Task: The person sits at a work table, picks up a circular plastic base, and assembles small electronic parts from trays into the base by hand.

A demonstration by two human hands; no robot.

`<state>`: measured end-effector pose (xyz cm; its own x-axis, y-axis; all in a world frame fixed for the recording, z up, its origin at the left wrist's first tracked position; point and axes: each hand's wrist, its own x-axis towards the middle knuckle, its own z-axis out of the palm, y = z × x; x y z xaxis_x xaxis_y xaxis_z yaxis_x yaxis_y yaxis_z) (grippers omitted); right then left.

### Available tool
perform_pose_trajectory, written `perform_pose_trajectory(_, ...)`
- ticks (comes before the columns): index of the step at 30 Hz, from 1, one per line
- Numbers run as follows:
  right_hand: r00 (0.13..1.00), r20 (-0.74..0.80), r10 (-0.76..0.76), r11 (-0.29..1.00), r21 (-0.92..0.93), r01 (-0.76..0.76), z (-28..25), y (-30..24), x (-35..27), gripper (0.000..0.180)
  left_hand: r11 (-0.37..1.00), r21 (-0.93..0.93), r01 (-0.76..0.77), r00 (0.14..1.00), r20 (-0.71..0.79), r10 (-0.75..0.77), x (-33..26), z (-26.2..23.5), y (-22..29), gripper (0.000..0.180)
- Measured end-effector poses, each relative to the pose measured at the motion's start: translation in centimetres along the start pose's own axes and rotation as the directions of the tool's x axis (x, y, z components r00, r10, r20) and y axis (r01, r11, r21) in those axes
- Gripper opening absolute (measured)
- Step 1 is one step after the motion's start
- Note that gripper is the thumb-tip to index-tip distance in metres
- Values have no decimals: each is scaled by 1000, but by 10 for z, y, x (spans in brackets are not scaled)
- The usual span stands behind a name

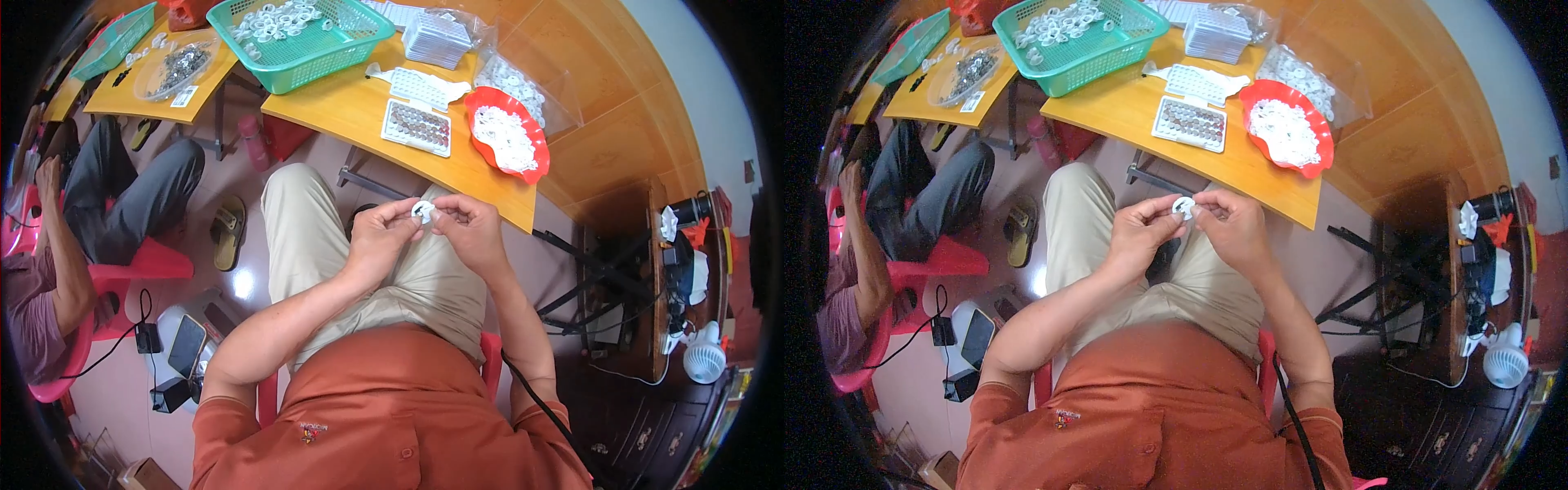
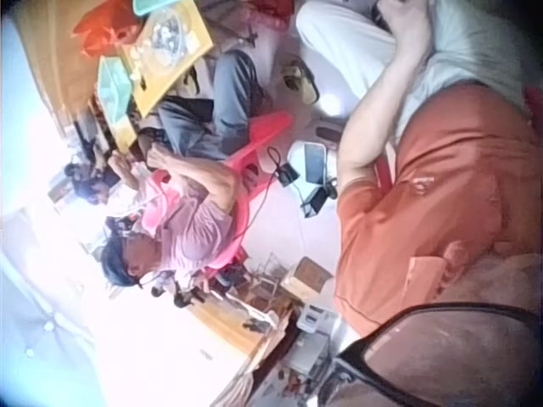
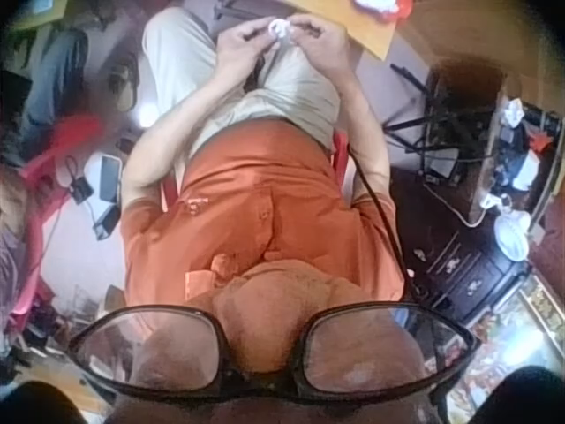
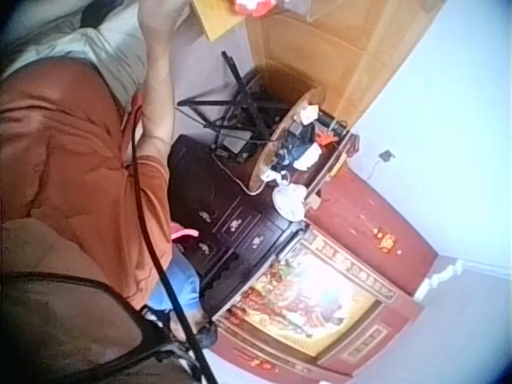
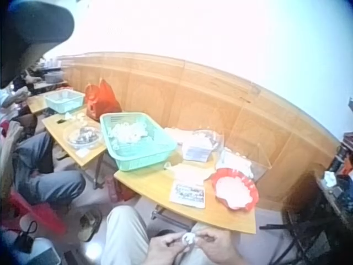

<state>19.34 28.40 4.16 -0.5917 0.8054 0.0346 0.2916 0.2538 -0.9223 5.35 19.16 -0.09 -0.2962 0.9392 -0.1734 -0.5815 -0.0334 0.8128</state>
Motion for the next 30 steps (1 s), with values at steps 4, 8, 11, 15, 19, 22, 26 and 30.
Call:
perform_pose_trajectory(4,1000,-2,1,998,-67,-1,0,-7,-3,15,1000,8,-14,1000,9,14,0,0,-1,29)
perform_pose_trajectory(8,1000,-11,-2,999,-49,1,1,-9,-4,14,999,-26,-42,999,13,42,0,1,0,27)
perform_pose_trajectory(11,1000,1,-18,997,-78,18,1,-9,-4,14,999,-3,-37,999,16,37,0,1,1,27)
perform_pose_trajectory(15,999,-16,-35,990,-136,33,3,-10,-5,13,999,23,-34,999,6,34,-1,1,1,27)
perform_pose_trajectory(19,999,-33,-38,982,-186,32,8,-22,-6,13,997,58,-43,999,-13,44,-1,1,0,24)
perform_pose_trajectory(22,994,-59,-92,968,-238,75,11,-16,-7,14,997,66,-47,999,-21,48,-1,1,1,24)
perform_pose_trajectory(26,987,-73,-146,952,-283,119,14,-19,-7,13,996,73,-47,998,-33,49,-1,1,2,23)
perform_pose_trajectory(30,988,-91,-125,966,-238,101,16,-17,-6,12,991,114,-68,997,-31,72,-1,0,2,22)
